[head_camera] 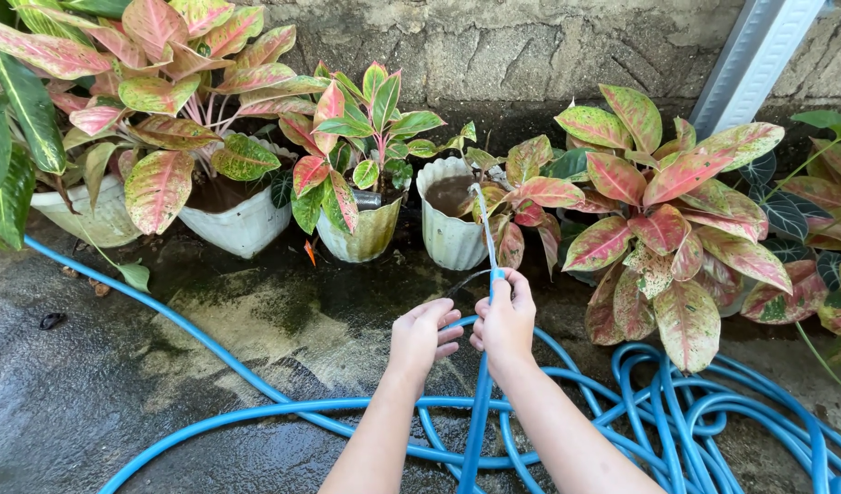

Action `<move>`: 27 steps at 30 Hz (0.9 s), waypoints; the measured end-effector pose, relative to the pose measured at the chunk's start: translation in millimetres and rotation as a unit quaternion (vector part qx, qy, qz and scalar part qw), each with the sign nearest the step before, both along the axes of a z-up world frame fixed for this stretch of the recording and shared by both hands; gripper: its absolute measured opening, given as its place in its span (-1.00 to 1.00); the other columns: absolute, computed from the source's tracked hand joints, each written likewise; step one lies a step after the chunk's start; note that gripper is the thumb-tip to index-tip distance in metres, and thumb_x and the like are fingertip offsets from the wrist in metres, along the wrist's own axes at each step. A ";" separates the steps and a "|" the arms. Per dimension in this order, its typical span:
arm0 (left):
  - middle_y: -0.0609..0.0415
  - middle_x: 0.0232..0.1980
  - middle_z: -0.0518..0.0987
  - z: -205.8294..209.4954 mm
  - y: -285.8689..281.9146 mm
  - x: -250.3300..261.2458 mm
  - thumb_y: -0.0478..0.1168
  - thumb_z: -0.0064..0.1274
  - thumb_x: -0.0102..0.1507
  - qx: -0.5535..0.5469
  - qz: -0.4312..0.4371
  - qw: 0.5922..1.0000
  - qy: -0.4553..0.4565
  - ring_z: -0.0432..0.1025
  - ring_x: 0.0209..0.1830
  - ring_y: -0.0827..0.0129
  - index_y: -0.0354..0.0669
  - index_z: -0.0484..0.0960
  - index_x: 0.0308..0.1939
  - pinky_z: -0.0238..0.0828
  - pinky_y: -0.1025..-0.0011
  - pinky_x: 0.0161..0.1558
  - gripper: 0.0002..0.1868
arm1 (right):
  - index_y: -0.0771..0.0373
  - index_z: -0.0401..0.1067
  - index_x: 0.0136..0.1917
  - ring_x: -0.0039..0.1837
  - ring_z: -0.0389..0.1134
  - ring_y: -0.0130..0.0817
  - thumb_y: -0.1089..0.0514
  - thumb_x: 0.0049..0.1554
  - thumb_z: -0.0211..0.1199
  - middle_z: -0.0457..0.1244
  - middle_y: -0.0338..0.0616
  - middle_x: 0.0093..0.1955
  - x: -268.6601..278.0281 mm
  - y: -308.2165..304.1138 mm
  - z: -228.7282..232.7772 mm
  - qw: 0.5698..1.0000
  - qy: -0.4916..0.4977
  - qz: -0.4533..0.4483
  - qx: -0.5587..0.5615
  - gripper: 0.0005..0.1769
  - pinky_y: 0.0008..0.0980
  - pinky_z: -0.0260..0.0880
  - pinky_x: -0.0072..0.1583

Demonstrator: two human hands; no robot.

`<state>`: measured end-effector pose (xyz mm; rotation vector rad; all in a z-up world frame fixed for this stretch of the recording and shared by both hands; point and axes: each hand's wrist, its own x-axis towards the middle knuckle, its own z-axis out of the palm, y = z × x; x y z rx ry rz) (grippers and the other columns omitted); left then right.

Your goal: Watering several potted plants using a garden hose.

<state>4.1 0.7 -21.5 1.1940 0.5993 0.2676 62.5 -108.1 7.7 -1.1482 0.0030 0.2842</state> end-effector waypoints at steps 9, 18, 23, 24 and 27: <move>-0.04 0.13 0.70 -6.0 4.5 1.3 0.01 0.07 0.24 -0.011 0.002 1.000 -0.011 0.62 -0.09 0.32 -0.20 0.58 0.27 0.58 0.38 -0.14 -0.42 | 0.02 0.22 0.21 -0.58 -0.07 -0.53 -0.01 0.34 -0.10 0.05 -0.27 -0.45 -0.6 1.6 -3.1 1.000 -0.006 0.010 0.005 -0.77 -0.42 -0.09 -0.52; -0.03 0.13 0.70 -0.5 3.0 -1.4 0.02 0.10 0.22 -0.009 0.002 1.000 -0.002 0.61 -0.07 0.31 -0.12 0.59 0.27 0.57 0.36 -0.14 -0.43 | 0.02 0.23 0.20 -0.58 -0.07 -0.55 -0.03 0.34 -0.09 0.06 -0.27 -0.45 -5.0 0.5 -0.3 1.000 -0.005 0.013 0.008 -0.77 -0.43 -0.10 -0.52; 0.03 0.07 0.71 -4.4 -0.2 1.1 -0.02 0.20 0.19 0.010 0.001 1.000 -0.007 0.62 -0.09 0.35 -0.11 0.62 0.24 0.58 0.37 -0.16 -0.44 | 0.03 0.23 0.20 -0.58 -0.07 -0.56 -0.03 0.35 -0.10 0.07 -0.27 -0.45 -4.1 -2.2 -1.2 1.000 -0.013 0.010 0.001 -0.77 -0.44 -0.11 -0.52; 0.05 0.04 0.72 -5.7 -1.3 1.7 -0.04 0.25 0.17 0.022 -0.001 1.000 0.000 0.62 -0.11 0.36 -0.10 0.64 0.23 0.58 0.38 -0.17 -0.45 | 0.03 0.23 0.20 -0.58 -0.08 -0.55 -0.03 0.35 -0.10 0.07 -0.27 -0.45 -3.9 -3.0 -1.3 1.000 -0.012 0.009 0.001 -0.77 -0.44 -0.11 -0.52; 0.07 -0.01 0.72 -4.3 -4.9 2.1 -0.05 0.29 0.15 0.032 0.000 0.999 0.010 0.61 -0.14 0.38 -0.08 0.66 0.21 0.56 0.40 -0.20 -0.45 | 0.03 0.23 0.20 -0.58 -0.07 -0.55 -0.02 0.35 -0.11 0.07 -0.27 -0.45 -2.9 -5.3 0.2 1.000 -0.009 0.003 0.000 -0.77 -0.43 -0.10 -0.52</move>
